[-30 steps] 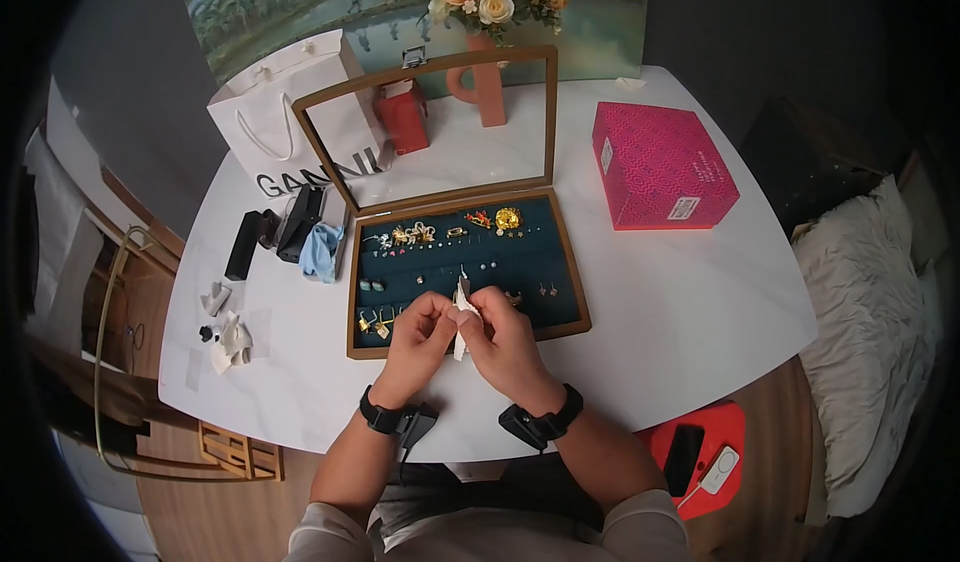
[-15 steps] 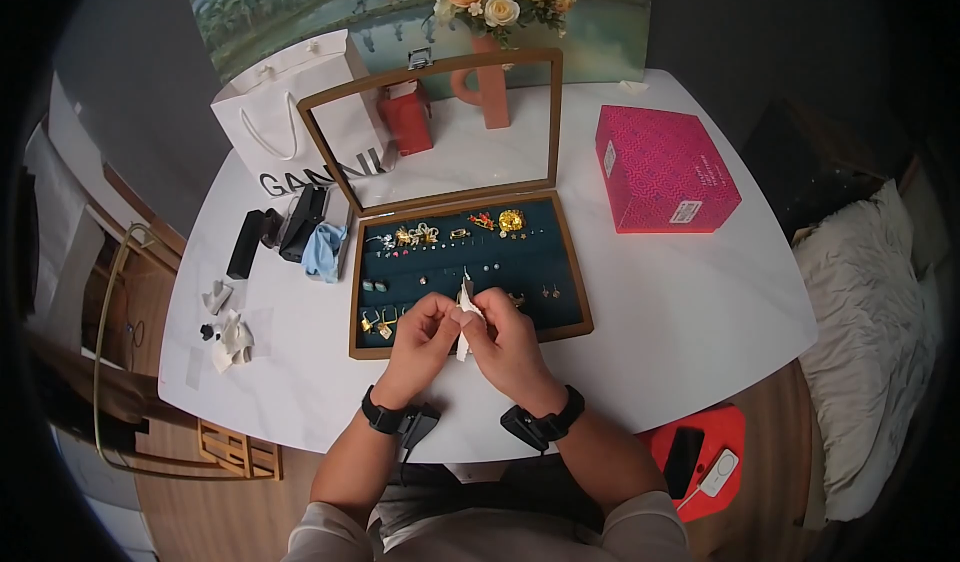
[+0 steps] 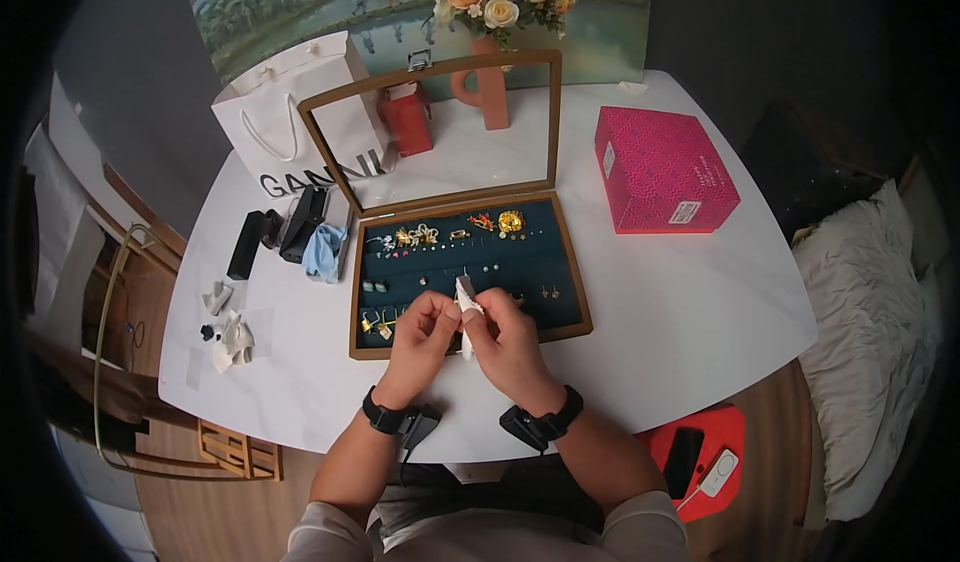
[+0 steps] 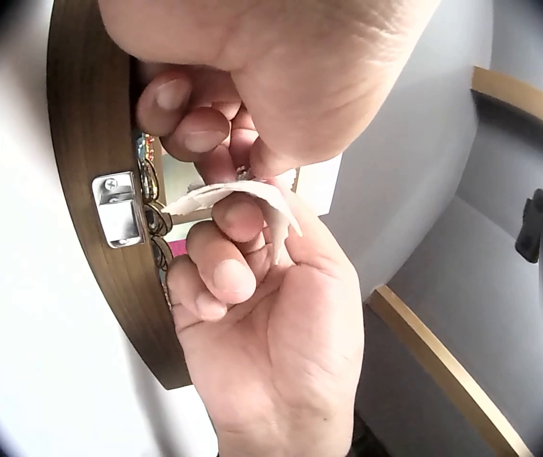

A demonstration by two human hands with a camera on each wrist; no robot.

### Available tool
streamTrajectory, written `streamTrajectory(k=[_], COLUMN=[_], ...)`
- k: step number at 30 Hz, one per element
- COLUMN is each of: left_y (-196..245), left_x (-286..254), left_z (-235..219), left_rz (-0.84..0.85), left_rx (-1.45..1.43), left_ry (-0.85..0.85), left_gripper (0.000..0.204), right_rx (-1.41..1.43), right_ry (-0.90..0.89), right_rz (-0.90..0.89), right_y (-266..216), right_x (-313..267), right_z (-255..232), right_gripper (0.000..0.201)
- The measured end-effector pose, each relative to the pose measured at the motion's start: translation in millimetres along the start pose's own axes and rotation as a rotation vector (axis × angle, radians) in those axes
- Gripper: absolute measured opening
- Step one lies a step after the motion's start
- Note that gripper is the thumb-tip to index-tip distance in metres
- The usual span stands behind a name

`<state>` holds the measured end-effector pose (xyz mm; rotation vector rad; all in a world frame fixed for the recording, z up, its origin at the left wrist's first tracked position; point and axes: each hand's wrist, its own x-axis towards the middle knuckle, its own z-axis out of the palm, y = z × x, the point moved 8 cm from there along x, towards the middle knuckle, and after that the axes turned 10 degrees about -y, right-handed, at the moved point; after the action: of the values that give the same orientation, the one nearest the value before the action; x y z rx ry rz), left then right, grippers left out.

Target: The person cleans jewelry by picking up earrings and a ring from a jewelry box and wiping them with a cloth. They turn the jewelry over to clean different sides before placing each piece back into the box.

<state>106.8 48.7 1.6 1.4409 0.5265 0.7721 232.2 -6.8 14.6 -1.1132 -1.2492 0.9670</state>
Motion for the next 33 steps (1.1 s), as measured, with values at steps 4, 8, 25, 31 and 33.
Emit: streamTrajectory(k=[4,8,25,31,33], left_y=[0.4,1.5,-0.6,-9.6,-13.1], left_x=[-0.6,0.4,-2.8,-4.1,-4.4], left_z=[-0.8,3.2,2.4,2.4,-0.1], left_rz=[-0.04,-0.011,0.0,-0.016,0.007], left_rx=[-0.015,-0.002,0.099,0.118,0.184], left_ry=[-0.004,-0.014,-0.053,-0.085,-0.086], left_gripper=[0.018,0.019,0.022,0.02,0.019], right_rx=[-0.096,-0.065,0.139,0.054,-0.007], right_ry=[0.174,0.181,0.025,0.057,0.068], right_rz=[-0.042,-0.058,-0.037,0.039,0.036], right_y=[1.1,0.5,-2.2,4.5,4.3], right_x=[-1.5,-1.9,1.3,1.0,0.7], right_z=[-16.4,-17.3,-1.4,-4.3,-6.8], right_gripper=[0.01,0.009,0.013,0.017,0.018])
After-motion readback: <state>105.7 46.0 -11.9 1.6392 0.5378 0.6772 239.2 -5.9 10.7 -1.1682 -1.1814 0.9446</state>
